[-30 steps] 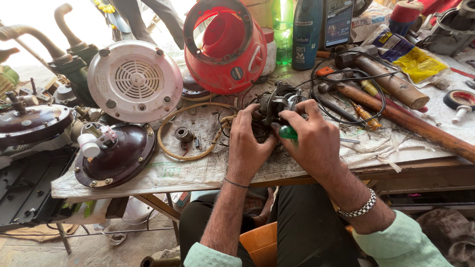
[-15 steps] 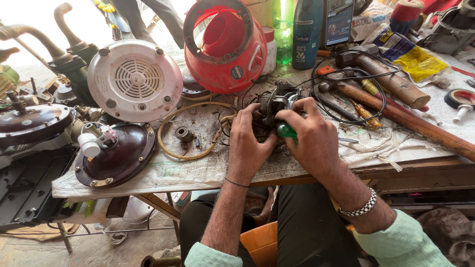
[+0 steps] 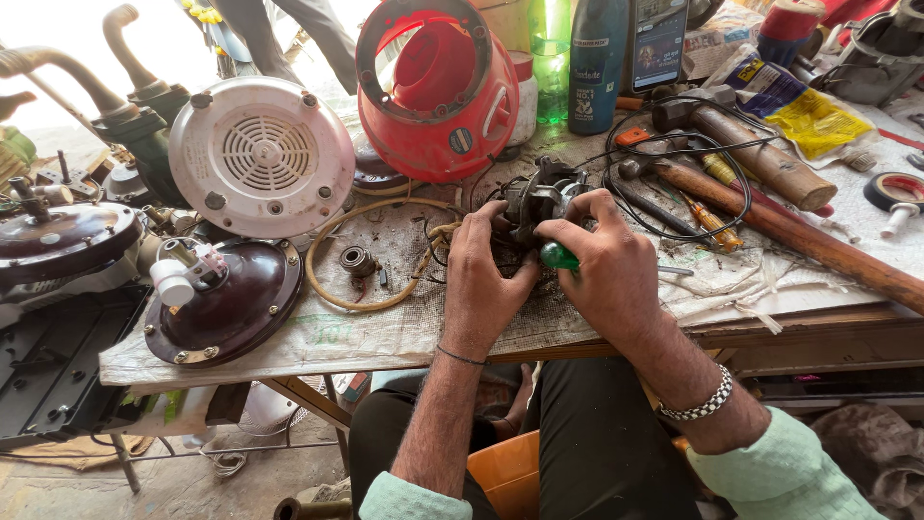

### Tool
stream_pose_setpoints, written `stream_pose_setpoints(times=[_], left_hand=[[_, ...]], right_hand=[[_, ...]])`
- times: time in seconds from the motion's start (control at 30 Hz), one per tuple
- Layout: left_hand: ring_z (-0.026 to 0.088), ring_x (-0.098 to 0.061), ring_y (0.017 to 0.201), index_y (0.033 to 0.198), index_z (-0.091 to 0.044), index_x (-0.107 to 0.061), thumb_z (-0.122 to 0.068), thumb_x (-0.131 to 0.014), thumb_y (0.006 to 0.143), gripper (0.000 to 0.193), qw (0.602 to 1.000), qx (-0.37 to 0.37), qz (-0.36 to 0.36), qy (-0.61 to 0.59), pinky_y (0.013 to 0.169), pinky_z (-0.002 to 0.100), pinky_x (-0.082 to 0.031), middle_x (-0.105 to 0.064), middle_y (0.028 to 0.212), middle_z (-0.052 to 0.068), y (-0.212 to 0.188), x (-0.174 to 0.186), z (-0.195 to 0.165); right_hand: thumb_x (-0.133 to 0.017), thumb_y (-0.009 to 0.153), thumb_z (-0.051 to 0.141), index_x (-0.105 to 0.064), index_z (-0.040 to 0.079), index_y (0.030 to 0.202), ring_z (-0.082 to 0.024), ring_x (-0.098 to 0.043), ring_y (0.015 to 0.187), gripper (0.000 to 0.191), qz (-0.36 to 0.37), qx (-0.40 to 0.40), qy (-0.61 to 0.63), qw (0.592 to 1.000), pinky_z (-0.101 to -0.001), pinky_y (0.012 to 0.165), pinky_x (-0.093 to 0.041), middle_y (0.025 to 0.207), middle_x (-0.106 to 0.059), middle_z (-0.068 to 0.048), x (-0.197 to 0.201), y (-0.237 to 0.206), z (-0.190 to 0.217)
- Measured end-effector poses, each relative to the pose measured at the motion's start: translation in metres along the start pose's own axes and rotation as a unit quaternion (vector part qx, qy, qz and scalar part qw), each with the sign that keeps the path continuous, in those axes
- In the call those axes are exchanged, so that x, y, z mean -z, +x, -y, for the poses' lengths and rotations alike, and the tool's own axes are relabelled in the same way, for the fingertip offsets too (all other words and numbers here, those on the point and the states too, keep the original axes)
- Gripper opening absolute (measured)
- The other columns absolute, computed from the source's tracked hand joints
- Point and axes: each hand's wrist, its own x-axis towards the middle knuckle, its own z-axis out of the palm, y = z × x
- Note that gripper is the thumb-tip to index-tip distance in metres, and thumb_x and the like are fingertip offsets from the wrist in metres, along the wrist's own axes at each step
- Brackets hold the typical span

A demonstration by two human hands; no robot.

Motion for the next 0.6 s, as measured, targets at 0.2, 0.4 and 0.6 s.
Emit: stream_pose_setpoints(times=[0.2,0.4,0.6], left_hand=[[0.03,-0.064,0.111,0.135,0.002,-0.054,-0.01,-0.08,0.077,0.065,1.0,-0.002,-0.002,0.005,0.095,0.042,-0.055,-0.063,0.114,0.015,0.0001,-0.0003,-0.0008],[0.03,-0.064,0.11,0.135,0.001,-0.054,-0.01,-0.08,0.077,0.065,1.0,-0.001,-0.002,0.002,0.096,0.042,-0.054,-0.063,0.115,0.016,0.0006,0.0006,-0.001],[0.031,-0.064,0.111,0.135,0.002,-0.054,-0.009,-0.08,0.076,0.066,1.0,-0.007,-0.007,0.009,0.097,0.043,-0.054,-0.064,0.115,0.016,-0.0001,-0.0007,0.0003]], right_hand=[[-0.086,0.079,0.013,-0.077,0.009,0.111,-0.024,-0.072,0.077,0.034,0.003,-0.016,0.002,1.0,-0.0352,0.061,-0.061,0.107,-0.061,-0.012,0.0015,-0.0003,-0.0001],[-0.083,0.073,0.007,-0.076,0.009,0.11,-0.027,-0.072,0.083,0.037,-0.013,0.005,0.016,1.0,-0.0374,0.066,-0.06,0.11,-0.062,-0.011,0.0031,-0.0001,0.0034],[-0.084,0.074,0.011,-0.076,0.008,0.112,-0.026,-0.072,0.077,0.039,-0.009,0.016,-0.017,1.0,-0.0381,0.063,-0.059,0.108,-0.062,-0.012,0.0047,-0.0009,0.0029]])
